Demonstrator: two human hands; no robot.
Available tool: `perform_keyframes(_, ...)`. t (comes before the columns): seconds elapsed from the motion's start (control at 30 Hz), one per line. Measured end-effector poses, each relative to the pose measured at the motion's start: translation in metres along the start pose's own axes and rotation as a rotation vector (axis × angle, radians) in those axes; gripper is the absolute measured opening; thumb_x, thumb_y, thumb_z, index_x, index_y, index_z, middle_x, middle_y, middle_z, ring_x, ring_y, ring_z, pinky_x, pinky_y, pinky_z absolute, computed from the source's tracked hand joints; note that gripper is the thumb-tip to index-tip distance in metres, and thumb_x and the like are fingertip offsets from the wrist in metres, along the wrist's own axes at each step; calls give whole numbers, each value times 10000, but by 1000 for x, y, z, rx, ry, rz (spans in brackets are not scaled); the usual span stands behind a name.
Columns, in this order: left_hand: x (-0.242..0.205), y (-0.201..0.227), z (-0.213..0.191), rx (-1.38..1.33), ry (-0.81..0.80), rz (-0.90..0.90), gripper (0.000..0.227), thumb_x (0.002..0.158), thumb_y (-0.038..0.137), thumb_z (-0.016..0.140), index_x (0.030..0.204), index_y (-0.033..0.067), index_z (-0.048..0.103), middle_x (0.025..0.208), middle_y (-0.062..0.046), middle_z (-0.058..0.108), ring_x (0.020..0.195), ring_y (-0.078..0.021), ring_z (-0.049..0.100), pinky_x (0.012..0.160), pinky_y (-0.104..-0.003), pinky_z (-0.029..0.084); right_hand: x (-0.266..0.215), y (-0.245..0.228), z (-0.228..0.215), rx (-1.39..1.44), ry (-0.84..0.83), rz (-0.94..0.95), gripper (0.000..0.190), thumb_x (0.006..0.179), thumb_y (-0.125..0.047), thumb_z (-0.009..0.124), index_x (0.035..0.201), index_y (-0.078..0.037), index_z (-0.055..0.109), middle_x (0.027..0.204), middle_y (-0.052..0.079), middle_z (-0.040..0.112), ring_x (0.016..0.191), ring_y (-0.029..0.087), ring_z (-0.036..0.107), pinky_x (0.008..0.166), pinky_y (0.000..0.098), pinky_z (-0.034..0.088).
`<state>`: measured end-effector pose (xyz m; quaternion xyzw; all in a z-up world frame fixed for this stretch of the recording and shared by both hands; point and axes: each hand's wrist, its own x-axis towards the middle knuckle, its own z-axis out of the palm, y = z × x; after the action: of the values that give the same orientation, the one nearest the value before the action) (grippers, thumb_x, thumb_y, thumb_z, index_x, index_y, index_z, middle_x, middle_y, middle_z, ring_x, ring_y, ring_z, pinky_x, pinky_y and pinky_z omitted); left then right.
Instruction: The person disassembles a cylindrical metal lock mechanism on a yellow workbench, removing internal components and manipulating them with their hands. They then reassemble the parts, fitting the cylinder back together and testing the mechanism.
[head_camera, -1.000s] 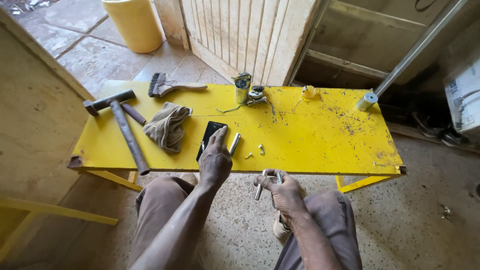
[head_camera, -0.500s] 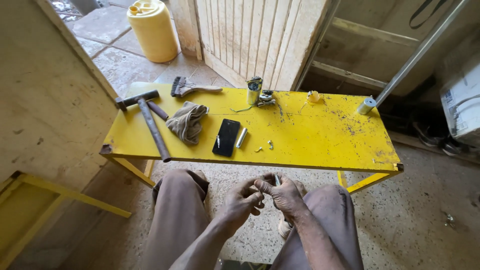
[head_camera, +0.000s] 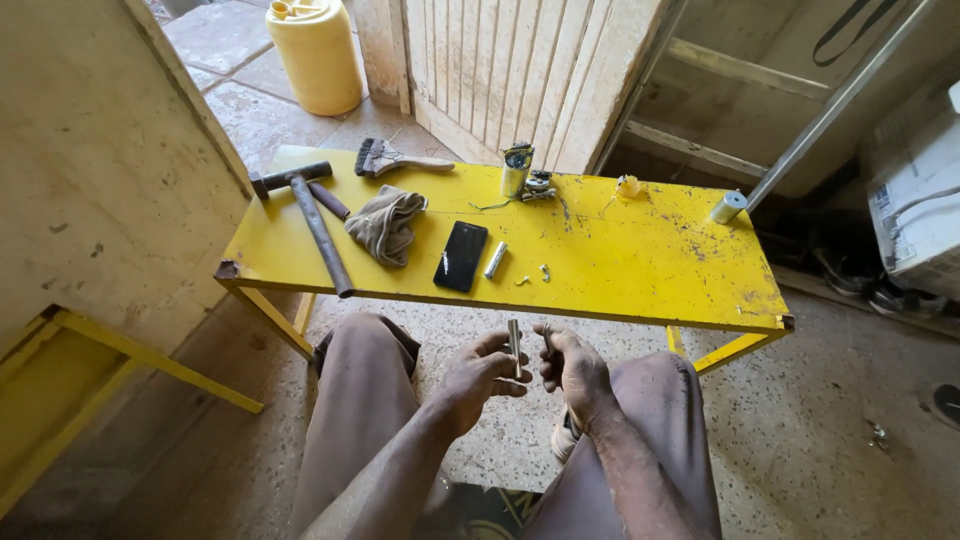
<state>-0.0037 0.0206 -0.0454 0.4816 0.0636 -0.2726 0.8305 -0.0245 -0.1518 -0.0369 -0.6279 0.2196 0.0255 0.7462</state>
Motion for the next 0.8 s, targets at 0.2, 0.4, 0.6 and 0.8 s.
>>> perform_keyframes(0.2, 1, 1, -2, -34, -15, -11, 673, 865, -34, 512, 1523, 90, 585, 1003, -261, 711, 814, -376, 791, 688, -487, 708, -1, 1, 5, -26, 44, -67, 276, 954, -72, 740, 1212, 24, 748, 868, 156, 748, 692, 206, 743, 557, 302, 631)
perform_keyframes(0.4, -7, 14, 5, -34, -30, 12, 768, 880, -38, 470, 1625, 147, 474, 993, -237, 679, 799, -343, 785, 670, -456, 708, -3, -5, 5, -31, 52, -123, 244, 928, -63, 799, 1149, 34, 766, 753, 160, 726, 593, 183, 683, 450, 240, 550)
perform_keyframes(0.6, 4, 3, 1, -124, -48, -17, 725, 889, -38, 484, 1599, 103, 507, 1036, -263, 691, 816, -354, 786, 640, -487, 712, -3, -7, 6, 5, 59, -75, 216, 928, -71, 804, 1118, 27, 771, 768, 160, 729, 593, 183, 689, 454, 265, 582)
perform_keyframes(0.8, 9, -7, -4, -194, -84, 17, 632, 953, -27, 553, 1575, 61, 489, 1050, -248, 714, 876, -362, 803, 716, -498, 708, 0, -9, 4, 63, 61, -42, 214, 938, -83, 784, 1121, 18, 738, 796, 212, 751, 582, 200, 694, 440, 262, 569)
